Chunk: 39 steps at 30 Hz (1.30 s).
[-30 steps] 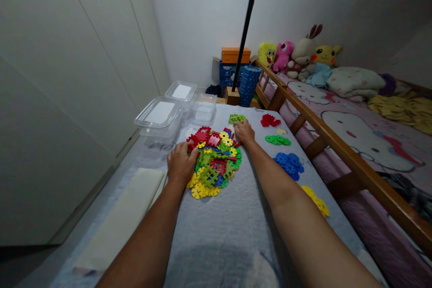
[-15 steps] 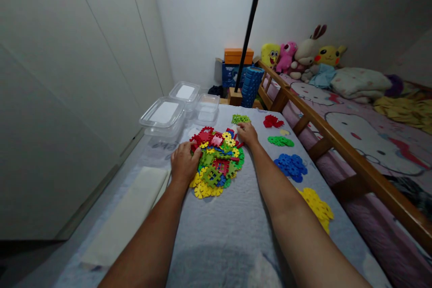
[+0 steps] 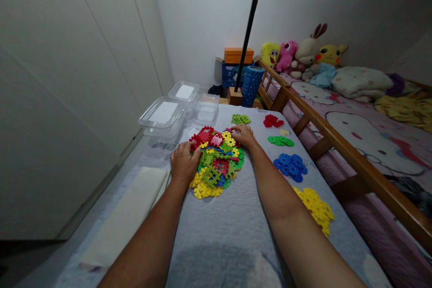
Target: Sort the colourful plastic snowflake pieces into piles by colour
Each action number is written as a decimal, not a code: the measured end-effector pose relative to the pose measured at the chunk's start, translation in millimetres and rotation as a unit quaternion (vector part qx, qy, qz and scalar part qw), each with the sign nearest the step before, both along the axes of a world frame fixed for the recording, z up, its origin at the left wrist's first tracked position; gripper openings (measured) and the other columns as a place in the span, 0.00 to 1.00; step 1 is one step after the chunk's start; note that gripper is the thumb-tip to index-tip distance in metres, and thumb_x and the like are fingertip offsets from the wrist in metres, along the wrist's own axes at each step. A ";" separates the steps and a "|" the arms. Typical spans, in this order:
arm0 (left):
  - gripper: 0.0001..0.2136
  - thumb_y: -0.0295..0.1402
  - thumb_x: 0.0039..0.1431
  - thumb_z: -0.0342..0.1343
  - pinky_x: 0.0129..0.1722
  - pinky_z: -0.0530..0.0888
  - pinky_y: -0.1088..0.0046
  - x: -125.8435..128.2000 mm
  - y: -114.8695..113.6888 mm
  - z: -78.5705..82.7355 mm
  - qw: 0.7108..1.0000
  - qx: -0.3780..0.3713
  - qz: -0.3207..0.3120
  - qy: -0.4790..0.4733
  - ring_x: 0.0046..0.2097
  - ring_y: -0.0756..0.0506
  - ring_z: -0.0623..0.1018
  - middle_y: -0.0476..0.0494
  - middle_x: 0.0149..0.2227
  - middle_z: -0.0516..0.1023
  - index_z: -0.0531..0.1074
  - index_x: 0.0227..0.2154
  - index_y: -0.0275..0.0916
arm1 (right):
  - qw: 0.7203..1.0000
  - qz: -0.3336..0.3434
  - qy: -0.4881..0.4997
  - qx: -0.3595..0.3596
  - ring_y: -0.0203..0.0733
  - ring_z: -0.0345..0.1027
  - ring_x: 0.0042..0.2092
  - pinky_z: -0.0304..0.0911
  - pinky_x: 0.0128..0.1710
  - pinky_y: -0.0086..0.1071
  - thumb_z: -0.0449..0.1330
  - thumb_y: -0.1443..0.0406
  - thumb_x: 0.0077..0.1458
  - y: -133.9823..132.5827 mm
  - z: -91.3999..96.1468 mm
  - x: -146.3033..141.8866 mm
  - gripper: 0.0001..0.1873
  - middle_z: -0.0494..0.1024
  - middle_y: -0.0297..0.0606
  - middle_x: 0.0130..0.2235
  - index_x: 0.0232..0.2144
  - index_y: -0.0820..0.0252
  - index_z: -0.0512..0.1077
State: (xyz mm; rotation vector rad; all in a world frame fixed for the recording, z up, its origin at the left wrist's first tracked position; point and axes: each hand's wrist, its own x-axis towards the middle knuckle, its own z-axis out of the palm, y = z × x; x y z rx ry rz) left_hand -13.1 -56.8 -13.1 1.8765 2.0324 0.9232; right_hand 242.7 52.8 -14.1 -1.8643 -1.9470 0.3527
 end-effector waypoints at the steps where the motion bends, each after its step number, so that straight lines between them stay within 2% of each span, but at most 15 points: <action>1: 0.14 0.39 0.66 0.50 0.62 0.66 0.57 0.0 0.0 0.2 1.000 0.000 0.000 0.001 0.59 0.38 0.74 0.39 0.54 0.78 0.74 0.50 0.43 | 1.000 -0.001 -0.003 -0.001 0.51 0.66 0.57 0.60 0.58 0.43 0.63 0.60 0.57 -0.6 1.1 -0.7 0.16 0.77 0.39 0.52 0.48 0.46 0.82; 5: 0.14 0.39 0.66 0.50 0.62 0.66 0.57 0.1 -0.2 0.1 1.000 -0.003 -0.001 0.003 0.59 0.38 0.74 0.39 0.54 0.78 0.74 0.50 0.43 | 1.000 0.001 -0.003 0.004 0.49 0.69 0.53 0.61 0.55 0.40 0.62 0.61 0.57 -1.6 3.0 -1.1 0.12 0.80 0.37 0.47 0.41 0.50 0.83; 11: 0.14 0.39 0.66 0.50 0.61 0.67 0.56 -0.8 0.1 -2.7 1.000 0.005 -0.002 0.004 0.58 0.38 0.75 0.40 0.54 0.79 0.74 0.49 0.43 | 1.000 -0.011 -0.007 0.006 0.51 0.69 0.53 0.62 0.53 0.42 0.64 0.57 0.56 -0.8 1.0 -2.2 0.16 0.80 0.39 0.48 0.46 0.49 0.82; 16: 0.14 0.39 0.66 0.50 0.61 0.67 0.56 -1.5 1.2 -3.6 1.000 0.003 0.000 0.010 0.58 0.38 0.75 0.39 0.54 0.78 0.74 0.49 0.44 | 1.000 -0.022 -0.014 0.012 0.53 0.68 0.53 0.63 0.52 0.42 0.66 0.57 0.53 0.5 -1.3 -5.7 0.13 0.80 0.38 0.46 0.41 0.49 0.83; 22: 0.14 0.39 0.66 0.50 0.61 0.67 0.56 -1.2 0.7 -2.0 1.000 -0.002 -0.004 0.006 0.59 0.38 0.75 0.39 0.54 0.78 0.74 0.50 0.43 | 0.995 -0.016 0.097 0.032 0.42 0.73 0.42 0.66 0.44 0.32 0.61 0.64 0.50 4.8 -7.7 0.3 0.12 0.82 0.34 0.38 0.37 0.56 0.80; 26: 0.14 0.39 0.66 0.50 0.61 0.67 0.56 -1.3 0.3 -1.2 1.000 -0.005 -0.001 0.008 0.58 0.38 0.75 0.39 0.54 0.78 0.74 0.49 0.43 | 0.985 -0.037 0.159 0.054 0.40 0.74 0.38 0.67 0.41 0.30 0.58 0.66 0.49 10.4 -6.9 9.6 0.12 0.82 0.36 0.36 0.36 0.60 0.79; 30: 0.14 0.39 0.66 0.50 0.61 0.67 0.56 -1.4 -0.1 -0.9 1.000 -0.009 -0.004 0.007 0.59 0.38 0.75 0.38 0.55 0.78 0.74 0.49 0.42 | 0.982 -0.088 0.149 0.080 0.41 0.75 0.40 0.67 0.43 0.31 0.59 0.65 0.51 19.9 4.4 33.7 0.12 0.83 0.40 0.38 0.36 0.62 0.79; 35: 0.15 0.39 0.66 0.49 0.61 0.67 0.55 -0.9 -0.5 -1.6 1.000 -0.002 -0.003 0.009 0.58 0.37 0.75 0.37 0.55 0.78 0.74 0.50 0.41 | 0.975 -0.208 0.019 0.074 0.46 0.76 0.44 0.67 0.47 0.34 0.59 0.65 0.53 30.8 20.6 90.8 0.14 0.84 0.47 0.41 0.37 0.63 0.81; 39: 0.15 0.39 0.66 0.50 0.61 0.67 0.54 -1.3 0.2 -2.9 1.000 -0.003 -0.001 0.007 0.58 0.37 0.75 0.38 0.55 0.78 0.74 0.51 0.41 | 0.961 -0.267 -0.057 0.042 0.50 0.76 0.49 0.67 0.48 0.36 0.59 0.67 0.53 32.1 21.5 134.7 0.14 0.84 0.50 0.45 0.39 0.62 0.83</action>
